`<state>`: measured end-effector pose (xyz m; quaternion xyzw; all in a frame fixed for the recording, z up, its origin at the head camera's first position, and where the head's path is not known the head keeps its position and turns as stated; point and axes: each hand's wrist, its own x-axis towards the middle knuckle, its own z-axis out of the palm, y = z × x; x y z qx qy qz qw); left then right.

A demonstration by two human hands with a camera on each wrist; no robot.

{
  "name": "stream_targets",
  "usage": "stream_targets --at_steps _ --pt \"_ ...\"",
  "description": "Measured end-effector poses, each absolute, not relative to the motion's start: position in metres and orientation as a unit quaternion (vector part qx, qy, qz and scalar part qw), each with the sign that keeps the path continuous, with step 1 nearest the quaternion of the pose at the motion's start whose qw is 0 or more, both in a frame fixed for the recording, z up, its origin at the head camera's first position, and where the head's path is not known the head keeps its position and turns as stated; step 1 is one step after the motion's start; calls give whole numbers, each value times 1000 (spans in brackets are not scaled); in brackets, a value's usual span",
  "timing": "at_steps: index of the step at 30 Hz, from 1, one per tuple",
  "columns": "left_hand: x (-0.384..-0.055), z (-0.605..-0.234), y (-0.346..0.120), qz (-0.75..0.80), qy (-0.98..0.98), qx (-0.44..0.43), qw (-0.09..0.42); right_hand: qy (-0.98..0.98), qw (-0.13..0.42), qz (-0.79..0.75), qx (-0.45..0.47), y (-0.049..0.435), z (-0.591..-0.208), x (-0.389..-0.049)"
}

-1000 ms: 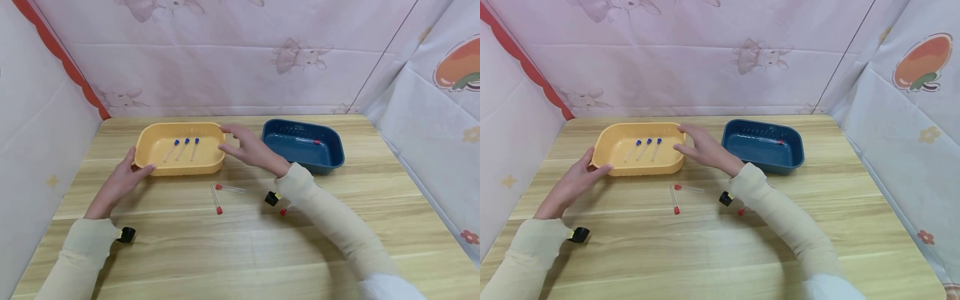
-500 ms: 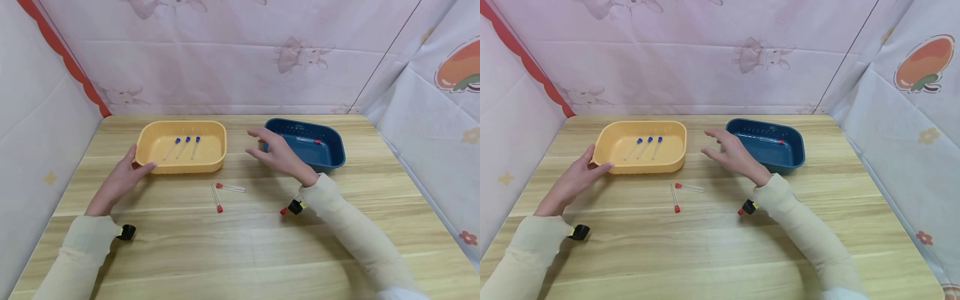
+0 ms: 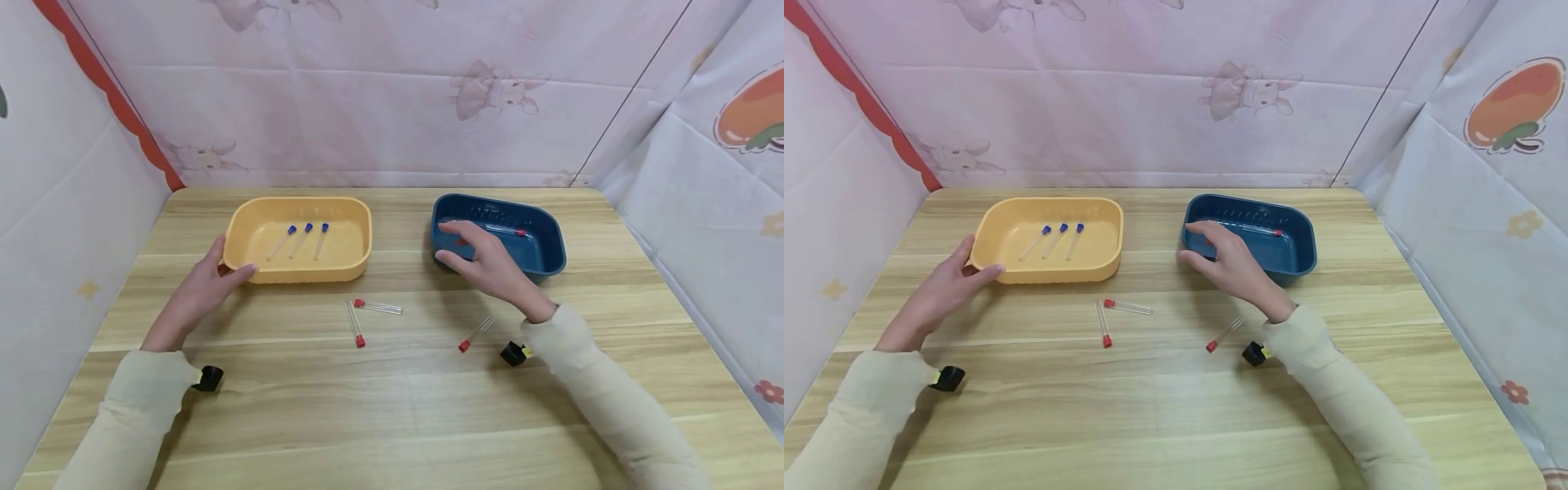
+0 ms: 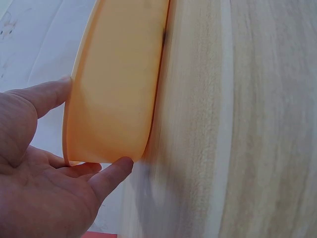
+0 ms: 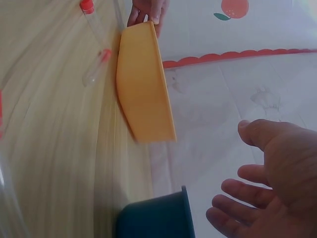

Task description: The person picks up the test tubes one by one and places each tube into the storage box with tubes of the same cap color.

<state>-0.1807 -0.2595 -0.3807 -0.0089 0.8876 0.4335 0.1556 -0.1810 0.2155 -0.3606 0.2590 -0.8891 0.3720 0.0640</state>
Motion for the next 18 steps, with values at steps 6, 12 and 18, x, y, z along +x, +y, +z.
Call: stream_targets --at_steps 6,12,18 --pt "-181 -381 -260 430 889 -9 157 -893 75 367 248 230 -362 -175" --pt "-181 -380 -258 433 886 -17 163 -896 102 361 236 248 -363 -171" --pt "-181 -380 -257 436 884 -19 165 -898 132 356 220 268 -363 -167"
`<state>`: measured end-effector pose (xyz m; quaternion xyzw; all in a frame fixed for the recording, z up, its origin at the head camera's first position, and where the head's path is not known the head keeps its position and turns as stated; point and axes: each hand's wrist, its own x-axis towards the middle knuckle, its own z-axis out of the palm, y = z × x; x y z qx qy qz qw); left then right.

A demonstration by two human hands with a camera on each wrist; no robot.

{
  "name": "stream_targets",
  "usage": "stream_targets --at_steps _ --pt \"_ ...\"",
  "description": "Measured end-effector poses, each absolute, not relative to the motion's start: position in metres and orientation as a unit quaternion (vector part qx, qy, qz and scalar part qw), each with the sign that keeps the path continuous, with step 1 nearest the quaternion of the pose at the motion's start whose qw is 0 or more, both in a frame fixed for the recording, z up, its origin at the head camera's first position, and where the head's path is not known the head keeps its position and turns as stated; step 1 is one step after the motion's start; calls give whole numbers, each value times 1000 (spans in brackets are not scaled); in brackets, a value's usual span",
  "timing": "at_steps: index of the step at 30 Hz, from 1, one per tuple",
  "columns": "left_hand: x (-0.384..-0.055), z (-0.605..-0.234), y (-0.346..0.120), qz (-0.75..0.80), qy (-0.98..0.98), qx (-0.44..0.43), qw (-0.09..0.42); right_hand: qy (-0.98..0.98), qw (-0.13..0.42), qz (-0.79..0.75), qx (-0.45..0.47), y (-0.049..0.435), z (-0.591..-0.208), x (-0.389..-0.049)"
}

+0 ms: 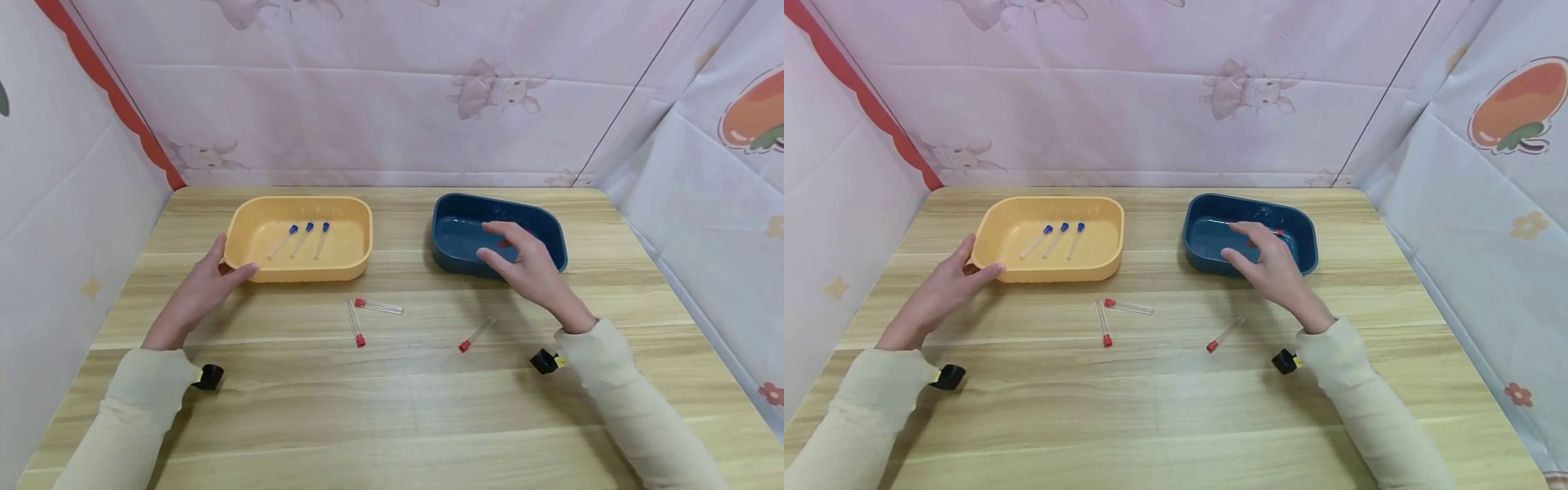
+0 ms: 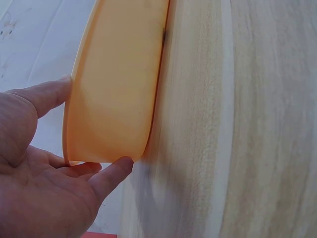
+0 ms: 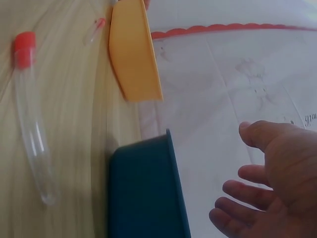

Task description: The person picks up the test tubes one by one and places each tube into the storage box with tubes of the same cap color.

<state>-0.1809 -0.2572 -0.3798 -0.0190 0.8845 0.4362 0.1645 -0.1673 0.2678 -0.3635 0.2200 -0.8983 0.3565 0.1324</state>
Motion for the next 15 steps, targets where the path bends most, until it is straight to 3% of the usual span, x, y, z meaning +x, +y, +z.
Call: stream_targets --at_steps 15 --pt "-181 -380 -257 430 887 -28 167 -917 174 338 123 315 -365 -154"
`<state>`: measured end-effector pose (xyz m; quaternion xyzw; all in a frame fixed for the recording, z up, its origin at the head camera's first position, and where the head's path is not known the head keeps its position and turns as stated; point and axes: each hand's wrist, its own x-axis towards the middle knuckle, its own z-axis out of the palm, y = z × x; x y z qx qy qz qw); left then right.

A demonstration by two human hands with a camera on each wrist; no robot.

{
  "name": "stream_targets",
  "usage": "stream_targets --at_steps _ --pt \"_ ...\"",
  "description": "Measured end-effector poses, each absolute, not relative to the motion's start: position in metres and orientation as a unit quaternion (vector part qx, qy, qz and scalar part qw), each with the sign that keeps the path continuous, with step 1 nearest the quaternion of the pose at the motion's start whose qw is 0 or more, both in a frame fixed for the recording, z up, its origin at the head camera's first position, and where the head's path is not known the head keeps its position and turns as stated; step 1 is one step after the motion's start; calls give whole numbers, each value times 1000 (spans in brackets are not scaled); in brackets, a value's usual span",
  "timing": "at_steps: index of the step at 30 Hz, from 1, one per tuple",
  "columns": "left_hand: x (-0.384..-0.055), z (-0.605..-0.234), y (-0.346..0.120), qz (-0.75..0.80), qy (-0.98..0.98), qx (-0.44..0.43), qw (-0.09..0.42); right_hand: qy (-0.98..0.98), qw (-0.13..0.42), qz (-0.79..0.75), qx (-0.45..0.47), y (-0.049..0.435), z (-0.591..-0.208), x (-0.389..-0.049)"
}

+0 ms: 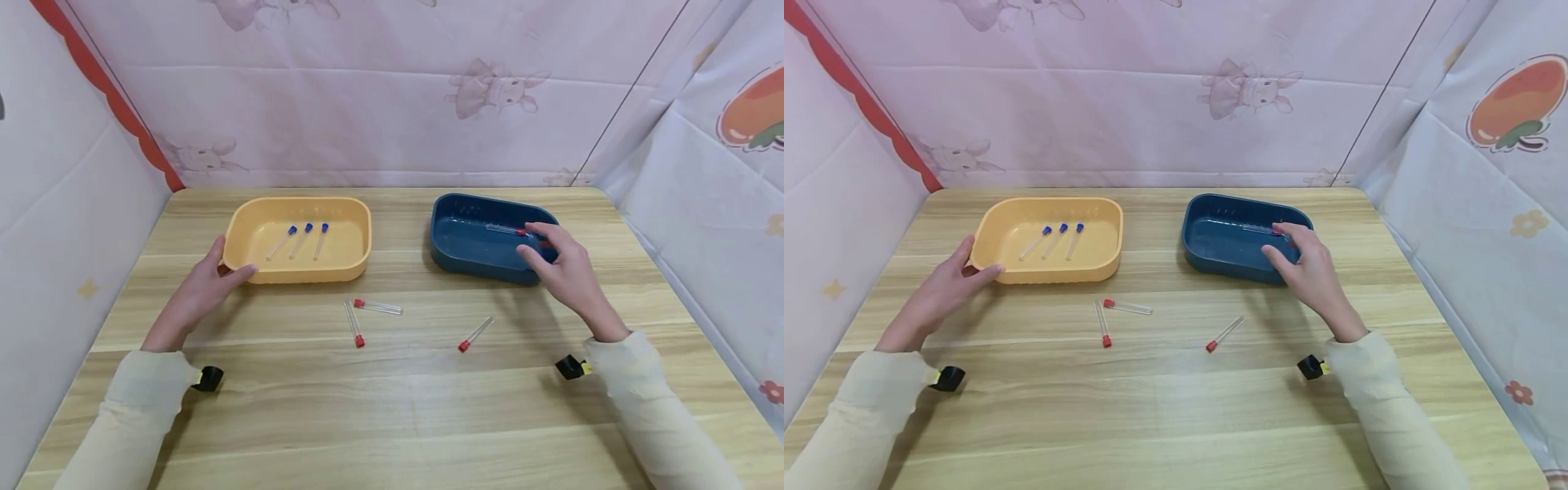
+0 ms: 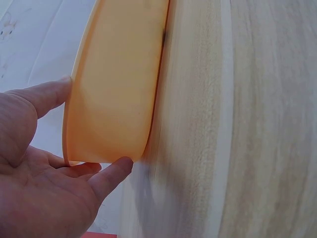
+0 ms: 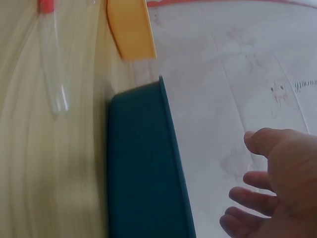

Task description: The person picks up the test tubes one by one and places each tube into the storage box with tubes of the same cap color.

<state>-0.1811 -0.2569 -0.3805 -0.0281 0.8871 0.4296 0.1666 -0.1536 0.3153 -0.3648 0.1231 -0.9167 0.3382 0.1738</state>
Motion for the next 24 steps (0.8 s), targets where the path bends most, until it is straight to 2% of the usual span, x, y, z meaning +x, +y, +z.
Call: stream_targets --at_steps 11,24 --pt "-181 -382 -257 428 888 -33 167 -916 199 345 59 346 -370 -146" --pt "-182 -382 -258 436 886 -20 160 -922 168 347 29 362 -385 -145"
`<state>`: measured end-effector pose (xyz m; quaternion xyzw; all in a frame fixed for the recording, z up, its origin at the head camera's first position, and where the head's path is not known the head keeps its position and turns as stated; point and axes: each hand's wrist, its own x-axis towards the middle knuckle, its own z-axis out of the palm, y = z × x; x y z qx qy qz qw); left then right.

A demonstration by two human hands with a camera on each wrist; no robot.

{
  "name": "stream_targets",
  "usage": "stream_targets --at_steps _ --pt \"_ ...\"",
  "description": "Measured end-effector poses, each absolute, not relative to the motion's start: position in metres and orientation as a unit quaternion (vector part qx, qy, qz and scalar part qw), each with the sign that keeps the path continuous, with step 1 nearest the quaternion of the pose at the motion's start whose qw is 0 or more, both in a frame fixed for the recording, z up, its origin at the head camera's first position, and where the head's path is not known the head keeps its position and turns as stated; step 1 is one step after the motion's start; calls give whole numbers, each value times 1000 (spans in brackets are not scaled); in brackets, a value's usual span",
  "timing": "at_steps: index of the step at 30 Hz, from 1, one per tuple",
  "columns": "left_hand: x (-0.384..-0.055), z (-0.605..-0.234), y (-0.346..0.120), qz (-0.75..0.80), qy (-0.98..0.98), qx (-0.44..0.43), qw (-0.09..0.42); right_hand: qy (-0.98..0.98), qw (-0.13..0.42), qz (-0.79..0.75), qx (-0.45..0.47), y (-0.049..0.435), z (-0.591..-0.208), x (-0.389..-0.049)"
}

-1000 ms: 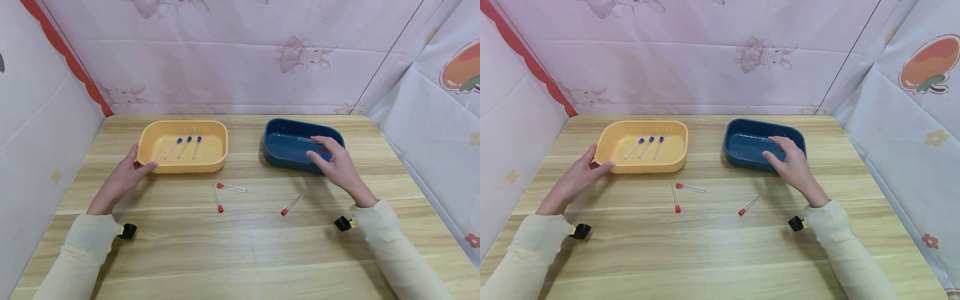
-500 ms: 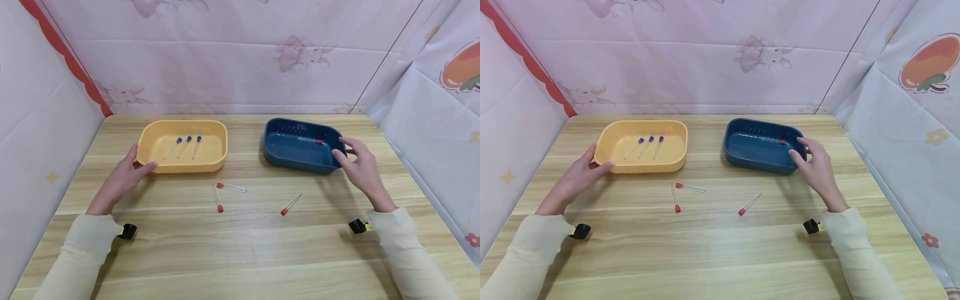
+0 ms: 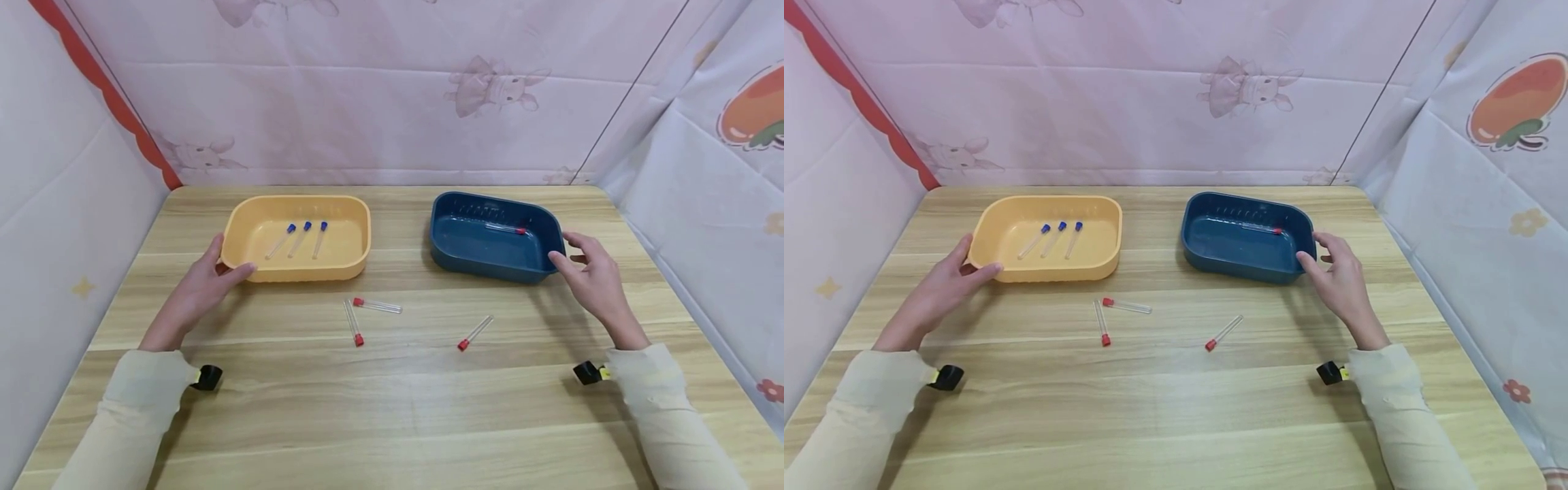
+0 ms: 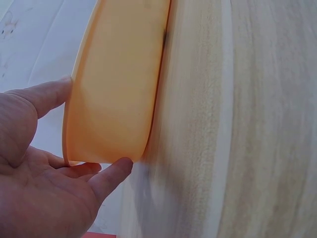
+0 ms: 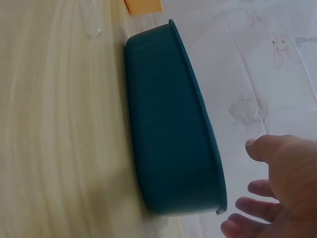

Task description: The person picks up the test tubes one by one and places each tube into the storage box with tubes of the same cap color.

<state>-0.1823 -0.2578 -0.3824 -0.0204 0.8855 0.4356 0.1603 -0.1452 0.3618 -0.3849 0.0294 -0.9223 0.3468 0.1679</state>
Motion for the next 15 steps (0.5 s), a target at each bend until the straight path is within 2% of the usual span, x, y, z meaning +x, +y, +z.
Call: stream_targets --at_steps 15 --pt "-182 -382 -259 432 885 -30 171 -919 129 373 16 366 -395 -142"
